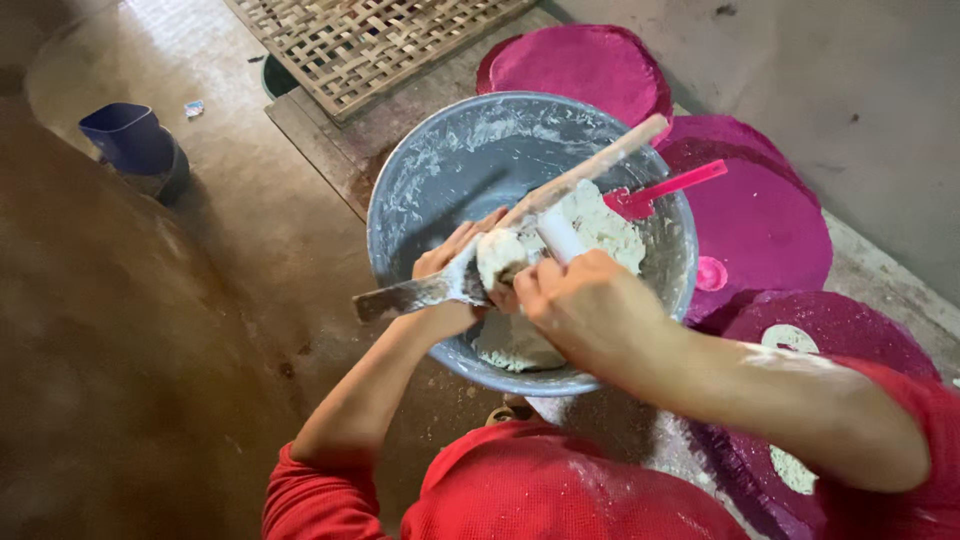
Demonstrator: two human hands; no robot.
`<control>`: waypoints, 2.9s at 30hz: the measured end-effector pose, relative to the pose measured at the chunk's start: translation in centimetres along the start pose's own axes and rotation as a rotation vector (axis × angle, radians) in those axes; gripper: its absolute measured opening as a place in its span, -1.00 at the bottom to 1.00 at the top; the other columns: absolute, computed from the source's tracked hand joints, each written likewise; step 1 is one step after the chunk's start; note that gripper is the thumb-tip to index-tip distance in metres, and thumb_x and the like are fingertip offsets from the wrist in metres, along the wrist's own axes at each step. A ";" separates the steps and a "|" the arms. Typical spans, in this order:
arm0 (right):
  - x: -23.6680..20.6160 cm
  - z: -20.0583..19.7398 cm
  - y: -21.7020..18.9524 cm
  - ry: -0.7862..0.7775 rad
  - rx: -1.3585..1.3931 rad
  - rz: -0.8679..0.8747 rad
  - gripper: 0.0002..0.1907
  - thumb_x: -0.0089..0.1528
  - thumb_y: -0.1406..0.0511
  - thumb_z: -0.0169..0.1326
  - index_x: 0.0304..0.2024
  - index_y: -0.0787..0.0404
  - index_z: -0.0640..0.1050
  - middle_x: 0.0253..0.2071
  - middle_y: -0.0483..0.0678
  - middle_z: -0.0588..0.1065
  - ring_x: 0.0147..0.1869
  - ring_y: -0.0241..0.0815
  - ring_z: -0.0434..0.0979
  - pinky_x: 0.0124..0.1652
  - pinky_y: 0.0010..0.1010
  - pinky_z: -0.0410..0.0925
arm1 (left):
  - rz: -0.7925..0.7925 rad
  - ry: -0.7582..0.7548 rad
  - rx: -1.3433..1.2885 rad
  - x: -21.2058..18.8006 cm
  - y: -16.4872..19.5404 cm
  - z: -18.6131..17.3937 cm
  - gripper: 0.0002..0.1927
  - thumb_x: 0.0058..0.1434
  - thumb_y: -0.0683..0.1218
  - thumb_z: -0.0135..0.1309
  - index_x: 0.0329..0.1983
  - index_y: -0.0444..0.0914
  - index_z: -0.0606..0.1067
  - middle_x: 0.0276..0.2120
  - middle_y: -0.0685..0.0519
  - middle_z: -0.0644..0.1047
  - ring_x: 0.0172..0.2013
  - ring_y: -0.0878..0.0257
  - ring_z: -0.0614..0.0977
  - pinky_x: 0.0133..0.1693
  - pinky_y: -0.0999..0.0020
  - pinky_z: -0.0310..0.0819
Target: The person presses dough with a wooden hand mold to form round rice cakes, places the molded cakes onto round pink trays, and stacks woven bamboo lids over filled trays. They carry a stacked tray to a steamer, then return and continue molding more cakes from a large bowl of dough.
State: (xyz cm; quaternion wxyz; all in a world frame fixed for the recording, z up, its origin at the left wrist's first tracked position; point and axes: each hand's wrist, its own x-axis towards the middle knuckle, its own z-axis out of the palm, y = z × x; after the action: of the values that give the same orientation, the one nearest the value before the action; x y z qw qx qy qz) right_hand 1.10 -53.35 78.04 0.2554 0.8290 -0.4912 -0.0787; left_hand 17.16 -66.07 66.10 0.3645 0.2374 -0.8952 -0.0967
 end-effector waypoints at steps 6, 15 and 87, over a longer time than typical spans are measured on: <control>-3.6 -0.6 2.8 -0.173 0.221 0.325 -0.65 0.26 0.23 0.06 0.11 -0.11 0.55 -0.37 -0.14 0.57 -0.39 -0.11 0.61 -0.44 -0.24 0.42 | -0.137 0.254 -0.227 -1.3 -3.0 0.1 -0.24 0.06 0.01 0.37 0.34 -0.23 0.40 0.11 -0.05 0.59 0.03 0.10 0.67 0.02 0.30 0.59; -1.1 11.1 -4.5 0.425 1.080 0.528 -0.52 0.34 0.37 0.07 0.34 0.17 0.44 -0.17 0.24 0.59 -0.23 0.04 0.69 -0.25 -0.30 0.47 | -0.288 0.398 0.233 -0.4 -3.2 2.8 -0.21 0.03 0.09 0.32 0.32 -0.23 0.36 0.15 -0.10 0.51 0.06 -0.03 0.64 -0.01 0.12 0.55; -56.5 22.6 13.0 -0.522 1.600 1.471 -0.08 0.28 -0.28 -0.53 -0.16 0.25 0.63 -0.32 0.08 0.67 -0.21 -0.11 0.70 -0.07 -0.26 0.51 | -0.371 -0.445 -2.725 18.8 31.7 49.4 -0.64 0.40 0.23 -0.14 -0.16 -0.14 0.38 -0.34 0.15 0.45 -0.18 0.24 0.49 0.15 0.20 0.36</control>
State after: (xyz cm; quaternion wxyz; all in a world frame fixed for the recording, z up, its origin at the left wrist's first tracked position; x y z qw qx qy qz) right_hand -46.10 -17.85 58.36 -0.4783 0.2203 -0.8097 0.2589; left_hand -40.31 -47.90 53.11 0.1396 -0.2069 -0.0913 -0.9640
